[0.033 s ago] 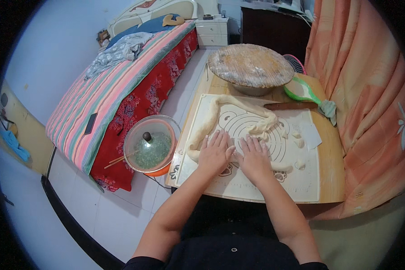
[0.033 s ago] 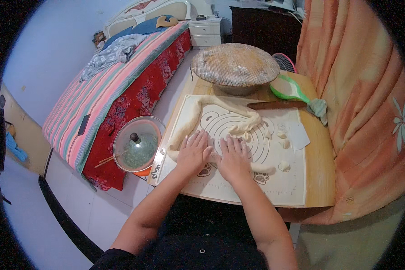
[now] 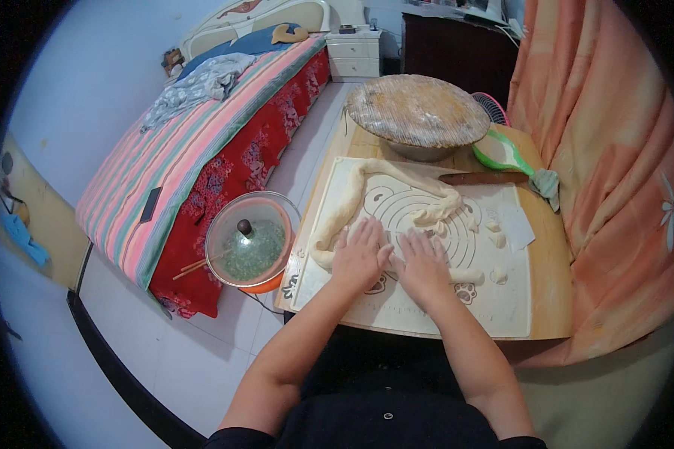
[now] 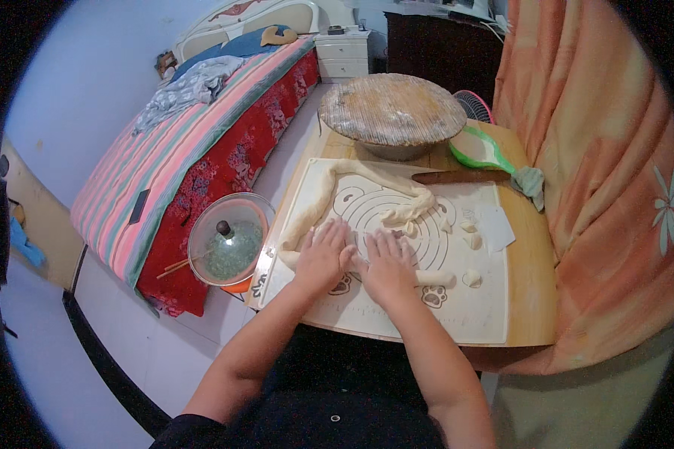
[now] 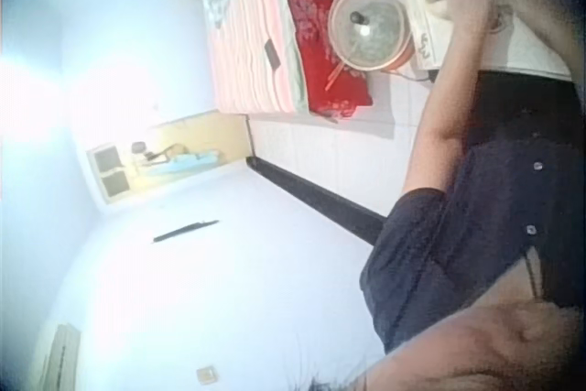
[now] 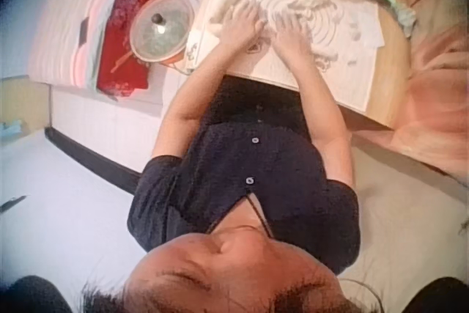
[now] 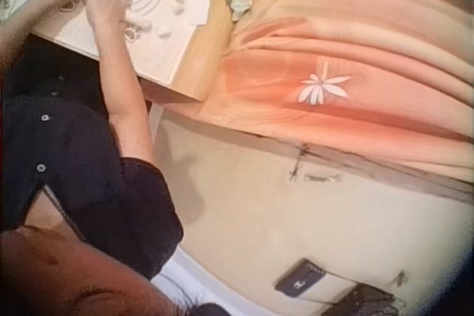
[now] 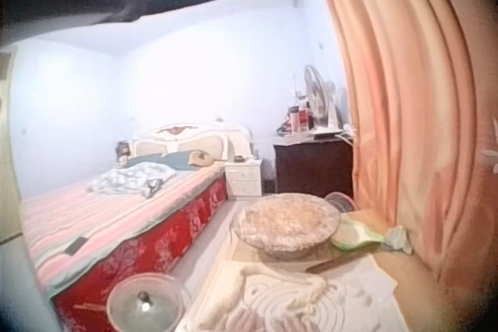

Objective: The person rolls a long piece of dough on a silicone mat, then repeatedly cuts off small pieces using a plastic scraper. The cut pieces are placed on the mat as the process continues.

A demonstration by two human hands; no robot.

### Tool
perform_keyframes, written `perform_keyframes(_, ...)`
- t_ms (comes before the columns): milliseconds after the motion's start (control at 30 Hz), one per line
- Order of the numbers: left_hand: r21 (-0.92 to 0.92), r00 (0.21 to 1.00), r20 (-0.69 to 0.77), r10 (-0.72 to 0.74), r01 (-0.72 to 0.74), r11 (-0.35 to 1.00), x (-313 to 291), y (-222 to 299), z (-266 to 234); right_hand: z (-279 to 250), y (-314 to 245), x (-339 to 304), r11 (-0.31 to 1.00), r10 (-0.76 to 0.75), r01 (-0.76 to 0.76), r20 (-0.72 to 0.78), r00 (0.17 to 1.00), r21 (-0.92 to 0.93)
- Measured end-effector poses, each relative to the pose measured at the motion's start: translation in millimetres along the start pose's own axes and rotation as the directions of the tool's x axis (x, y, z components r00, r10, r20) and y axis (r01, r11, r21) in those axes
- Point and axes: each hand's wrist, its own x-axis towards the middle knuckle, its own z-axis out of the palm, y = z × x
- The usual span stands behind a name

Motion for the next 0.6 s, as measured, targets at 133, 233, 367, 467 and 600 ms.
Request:
perform_keyframes(133,-0.122,0.95,0.175,0.259,-0.241,0.963,-69.7,1.3,-24.1,-11.9,-1.6,-75.2,0.963,-0.236,0.256,0.195,0.952,-0.082)
perform_keyframes(233,-0.109,0.913,0.261,0.314,-0.295,0.949,-92.9,6.1,-40.5,-22.7,1.5,-101.1,0.966,-0.231,0.249,0.205,0.951,-0.066)
perform_keyframes(367,0.074,0.987,0.117,0.111,-0.12,0.99,-12.6,-2.0,-7.5,-4.9,12.4,-18.2,0.998,-0.058,0.059,0.033,0.998,-0.031)
perform_keyframes(467,0.084,1.0,0.002,-0.03,0.029,0.996,14.4,-0.4,2.0,1.7,18.4,1.0,0.998,0.044,-0.049,-0.089,0.995,-0.045)
perform_keyframes(600,-0.067,0.934,0.222,0.281,-0.273,0.96,-46.9,-0.2,-22.8,-25.7,6.7,-77.7,0.987,-0.145,0.154,0.172,0.974,-0.042)
